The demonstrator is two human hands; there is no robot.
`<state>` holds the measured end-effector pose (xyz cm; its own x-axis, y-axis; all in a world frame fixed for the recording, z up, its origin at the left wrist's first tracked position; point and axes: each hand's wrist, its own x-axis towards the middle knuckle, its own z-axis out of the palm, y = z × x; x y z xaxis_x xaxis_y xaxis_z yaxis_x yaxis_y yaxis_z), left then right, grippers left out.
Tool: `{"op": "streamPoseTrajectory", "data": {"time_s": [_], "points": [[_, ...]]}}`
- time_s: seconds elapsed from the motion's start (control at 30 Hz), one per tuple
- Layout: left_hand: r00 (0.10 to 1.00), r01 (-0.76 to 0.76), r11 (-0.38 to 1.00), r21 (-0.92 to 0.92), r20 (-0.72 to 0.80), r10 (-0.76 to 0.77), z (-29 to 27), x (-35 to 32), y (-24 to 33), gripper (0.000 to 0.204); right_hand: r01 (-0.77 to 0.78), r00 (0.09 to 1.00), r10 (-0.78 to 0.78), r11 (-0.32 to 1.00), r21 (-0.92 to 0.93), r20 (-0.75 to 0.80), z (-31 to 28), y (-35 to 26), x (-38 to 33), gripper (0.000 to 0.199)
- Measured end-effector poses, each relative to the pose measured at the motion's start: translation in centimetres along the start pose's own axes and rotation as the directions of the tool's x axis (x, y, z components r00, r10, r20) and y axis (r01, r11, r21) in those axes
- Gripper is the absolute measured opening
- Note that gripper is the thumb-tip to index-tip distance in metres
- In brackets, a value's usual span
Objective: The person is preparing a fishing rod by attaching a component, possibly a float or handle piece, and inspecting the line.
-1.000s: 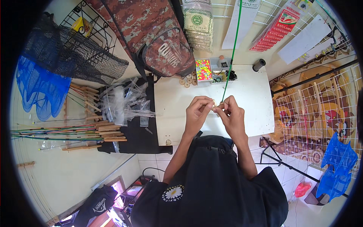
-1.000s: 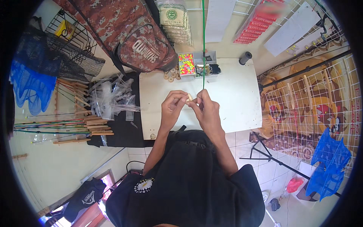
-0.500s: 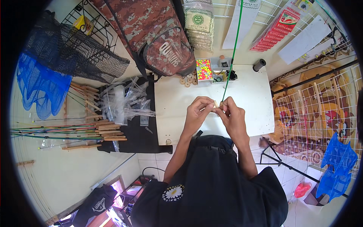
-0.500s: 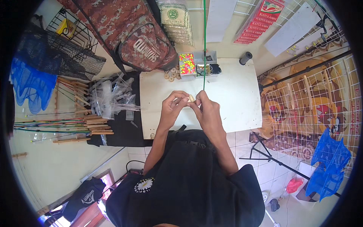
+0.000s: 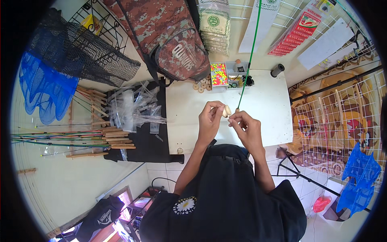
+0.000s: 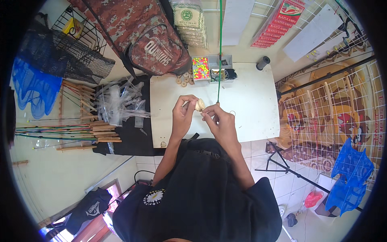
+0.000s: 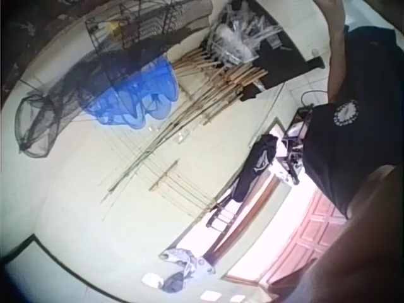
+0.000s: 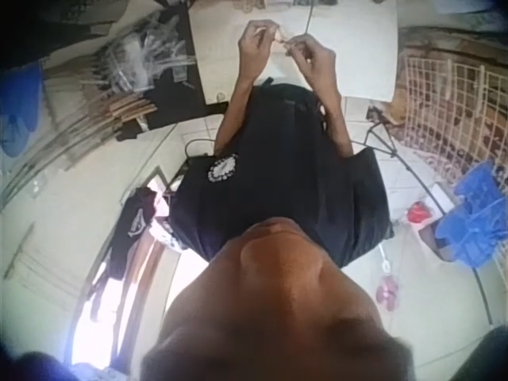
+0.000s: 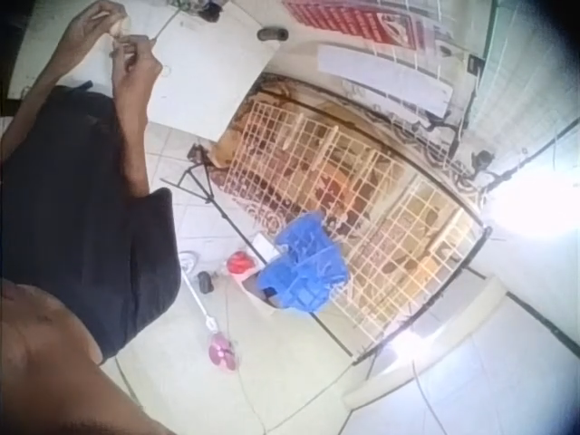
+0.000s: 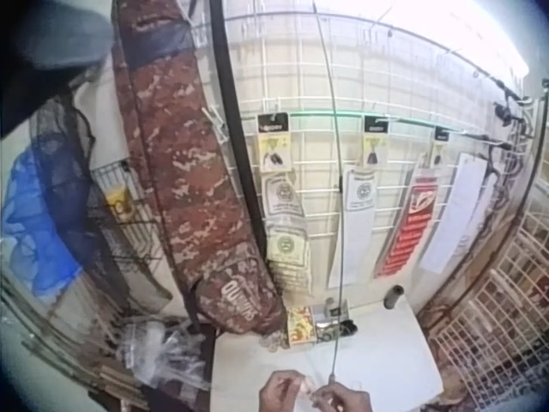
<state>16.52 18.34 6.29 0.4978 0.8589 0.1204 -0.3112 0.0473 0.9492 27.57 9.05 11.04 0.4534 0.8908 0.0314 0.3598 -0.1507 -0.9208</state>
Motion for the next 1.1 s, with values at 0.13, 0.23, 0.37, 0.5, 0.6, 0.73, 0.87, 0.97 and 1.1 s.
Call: {"op": "streamPoseTrajectory", "data": {"time_s": [0.13, 0.23, 0.37, 0.5, 0.6, 0.73, 0.87, 0.97, 1.1], "points": [[1.000, 0.010, 1.000, -0.028, 0.007, -0.010, 0.2, -0.2, 0.2, 0.006, -0.121, 0.990, 0.112, 0.986, 0.110, 0.091, 0.0, 1.8, -0.2, 0.010], [0.998, 0.020, 1.000, -0.013, 0.051, -0.019, 0.5, -0.4, 0.3, 0.006, -0.126, 0.986, 0.105, 0.978, 0.165, 0.131, -0.4, 3.2, 0.1, 0.009], [0.993, 0.039, 0.998, 0.045, 0.108, -0.044, 0.6, -0.6, 0.4, 0.008, -0.053, 0.989, 0.048, 0.998, 0.031, 0.142, -1.6, 2.8, 0.8, 0.008], [0.990, 0.048, 0.997, 0.052, 0.133, -0.055, 0.6, -0.9, 0.7, 0.008, 0.081, 0.973, -0.062, 0.994, -0.075, 0.224, -2.9, 2.7, 2.0, 0.010], [0.982, 0.078, 0.995, 0.069, 0.166, -0.088, 0.7, -1.1, 1.0, 0.005, 0.065, 0.973, -0.055, 0.997, -0.037, 0.225, -2.9, 3.2, 2.4, 0.008], [0.986, 0.064, 0.981, 0.181, 0.137, -0.090, 0.6, -1.2, 1.1, 0.005, 0.052, 0.969, -0.057, 0.998, 0.025, 0.241, -2.8, 3.2, 2.4, 0.008], [0.982, 0.109, 0.993, 0.048, 0.148, -0.115, 0.5, -1.4, 0.5, 0.006, 0.052, 0.972, -0.058, 0.998, 0.031, 0.228, -2.8, 3.5, 2.2, 0.008], [0.991, 0.076, 0.997, 0.005, 0.106, -0.077, 0.7, -1.7, 0.2, 0.005, 0.042, 0.970, -0.046, 0.999, 0.021, 0.238, -2.9, 3.4, 2.3, 0.007], [0.989, 0.100, 0.995, -0.024, 0.115, -0.096, 0.8, -1.7, 0.0, 0.005, 0.039, 0.965, -0.044, 0.999, 0.026, 0.257, -3.2, 3.6, 2.5, 0.007]]}}
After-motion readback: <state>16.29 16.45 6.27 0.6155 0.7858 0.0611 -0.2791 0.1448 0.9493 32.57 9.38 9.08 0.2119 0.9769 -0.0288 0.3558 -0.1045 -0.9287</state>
